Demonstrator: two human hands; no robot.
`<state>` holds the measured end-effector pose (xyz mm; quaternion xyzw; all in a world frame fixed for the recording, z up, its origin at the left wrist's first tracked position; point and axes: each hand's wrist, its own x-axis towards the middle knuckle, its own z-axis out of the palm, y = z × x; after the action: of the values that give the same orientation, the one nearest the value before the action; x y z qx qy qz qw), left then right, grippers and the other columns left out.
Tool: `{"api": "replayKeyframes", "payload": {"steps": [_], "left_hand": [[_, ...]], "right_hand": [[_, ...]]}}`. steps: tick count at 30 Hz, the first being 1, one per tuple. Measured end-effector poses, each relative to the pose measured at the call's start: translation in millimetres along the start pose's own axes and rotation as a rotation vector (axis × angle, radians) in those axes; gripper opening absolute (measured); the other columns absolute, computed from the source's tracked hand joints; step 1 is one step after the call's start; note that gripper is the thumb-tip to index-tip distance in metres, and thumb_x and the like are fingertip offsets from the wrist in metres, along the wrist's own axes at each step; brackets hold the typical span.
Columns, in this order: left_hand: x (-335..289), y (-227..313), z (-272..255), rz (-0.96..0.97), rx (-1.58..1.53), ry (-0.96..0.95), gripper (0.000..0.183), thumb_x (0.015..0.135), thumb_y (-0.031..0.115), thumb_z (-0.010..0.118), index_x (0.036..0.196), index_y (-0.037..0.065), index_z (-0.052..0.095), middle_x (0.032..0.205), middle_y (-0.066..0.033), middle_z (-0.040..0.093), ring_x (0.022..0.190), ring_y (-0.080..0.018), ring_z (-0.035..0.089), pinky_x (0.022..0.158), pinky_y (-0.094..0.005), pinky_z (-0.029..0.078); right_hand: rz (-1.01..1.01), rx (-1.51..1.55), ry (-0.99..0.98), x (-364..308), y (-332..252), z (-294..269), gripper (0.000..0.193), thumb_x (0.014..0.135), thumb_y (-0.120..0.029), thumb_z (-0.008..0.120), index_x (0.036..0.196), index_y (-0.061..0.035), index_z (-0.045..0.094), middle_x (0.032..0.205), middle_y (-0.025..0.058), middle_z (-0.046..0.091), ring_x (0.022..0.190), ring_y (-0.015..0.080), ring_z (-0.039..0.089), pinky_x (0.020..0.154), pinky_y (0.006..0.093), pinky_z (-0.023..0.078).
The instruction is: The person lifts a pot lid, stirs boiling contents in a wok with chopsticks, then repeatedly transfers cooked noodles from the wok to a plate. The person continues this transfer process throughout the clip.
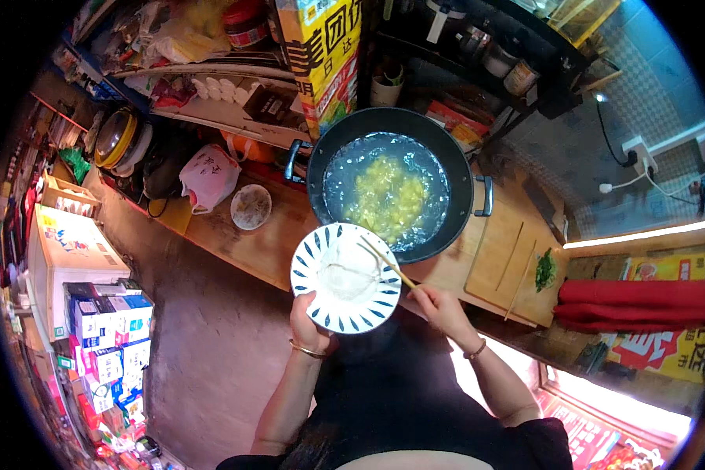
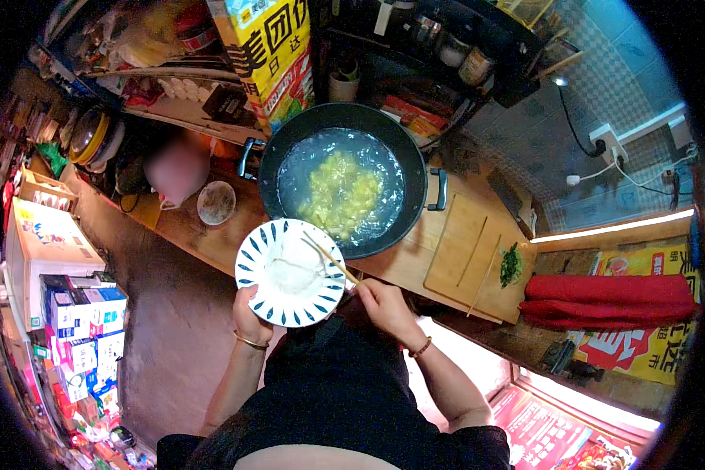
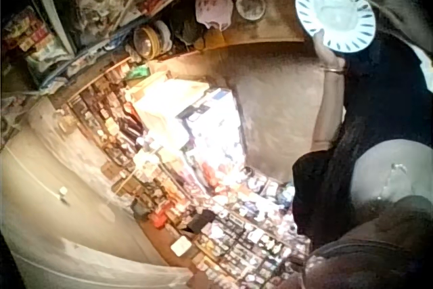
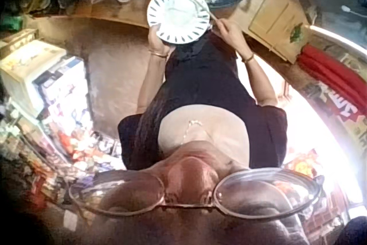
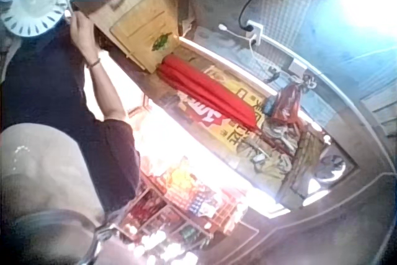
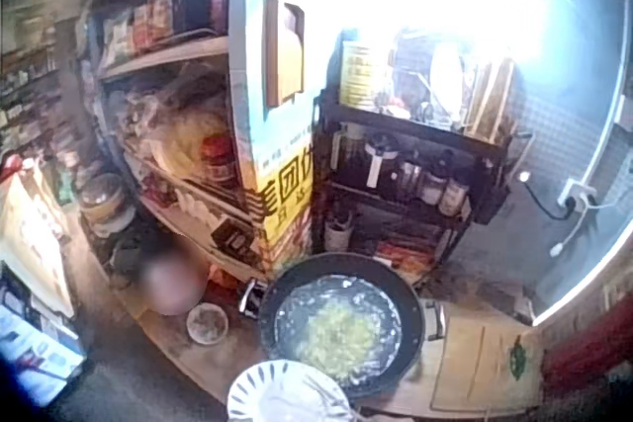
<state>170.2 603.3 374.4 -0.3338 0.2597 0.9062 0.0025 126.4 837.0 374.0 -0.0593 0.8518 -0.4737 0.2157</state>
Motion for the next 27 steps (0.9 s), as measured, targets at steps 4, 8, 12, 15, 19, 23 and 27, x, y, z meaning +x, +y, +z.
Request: {"api": "replayKeyframes", "payload": {"steps": [4,8,12,15,19,23,27], "left_hand": [[2,-1,2,0.046,0.029,-0.081,0.051,0.078,0.02,0.047,0.124,-0.003,0.042,0.121,-0.0129,0.051,0.111,-0.0262,0.05,0.095,-0.0358,0.038],[2,-3,-2,0.066,0.063,-0.076,0.054,0.078,0.021,0.047,0.126,-0.003,0.039,0.123,-0.0132,0.05,0.112,-0.027,0.049,0.096,-0.0361,0.038],[2,-2,-1,0.057,0.057,-0.108,0.055,0.077,0.021,0.047,0.126,-0.003,0.039,0.123,-0.0136,0.049,0.112,-0.0272,0.049,0.096,-0.0363,0.038],[-1,-1,0,0.053,0.06,-0.107,0.056,0.076,0.021,0.048,0.126,-0.002,0.039,0.123,-0.0137,0.05,0.112,-0.0271,0.049,0.096,-0.0365,0.038],[-2,-5,-2,0.079,0.055,-0.088,0.056,0.076,0.022,0.048,0.126,-0.003,0.04,0.122,-0.0139,0.05,0.112,-0.0273,0.049,0.095,-0.0367,0.038],[-3,-7,-5,0.114,0.071,-0.061,0.057,0.076,0.022,0.049,0.126,-0.003,0.04,0.122,-0.0144,0.05,0.111,-0.0275,0.05,0.095,-0.0371,0.039],[-4,-5,-1,0.09,0.061,-0.08,0.057,0.076,0.022,0.049,0.126,-0.003,0.04,0.122,-0.0146,0.05,0.111,-0.0277,0.05,0.095,-0.0374,0.039]], "right_hand": [[-0.012,0.003,0.097,-4,13,22,0.021,0.088,-0.017,0.051,0.094,-0.0001,0.061,0.077,0.0214,0.06,0.071,0.0363,0.06,0.061,0.0381,0.047],[-0.072,-0.083,0.132,-1,16,25,0.02,0.09,-0.016,0.051,0.094,0.0012,0.061,0.079,0.0148,0.064,0.074,0.026,0.063,0.067,0.0317,0.048],[-0.087,-0.17,0.172,4,15,23,0.02,0.09,-0.016,0.049,0.093,-0.0001,0.06,0.081,0.0168,0.063,0.074,0.0331,0.061,0.065,0.037,0.047],[-0.132,-0.27,0.195,7,15,19,0.018,0.089,-0.017,0.048,0.089,-0.0018,0.058,0.079,0.0176,0.06,0.073,0.0368,0.058,0.062,0.0419,0.046],[-0.174,-0.4,0.172,10,13,11,0.014,0.088,-0.018,0.048,0.087,-0.0049,0.052,0.075,0.0164,0.057,0.068,0.0376,0.056,0.057,0.0469,0.044],[-0.242,-0.484,0.211,10,16,7,0.013,0.088,-0.019,0.048,0.088,-0.0061,0.049,0.073,0.0166,0.056,0.063,0.0392,0.055,0.052,0.0476,0.043],[-0.218,-0.581,0.172,11,15,-2,0.013,0.088,-0.018,0.048,0.092,-0.0065,0.051,0.072,0.0159,0.056,0.06,0.0379,0.056,0.052,0.0465,0.045]]}}
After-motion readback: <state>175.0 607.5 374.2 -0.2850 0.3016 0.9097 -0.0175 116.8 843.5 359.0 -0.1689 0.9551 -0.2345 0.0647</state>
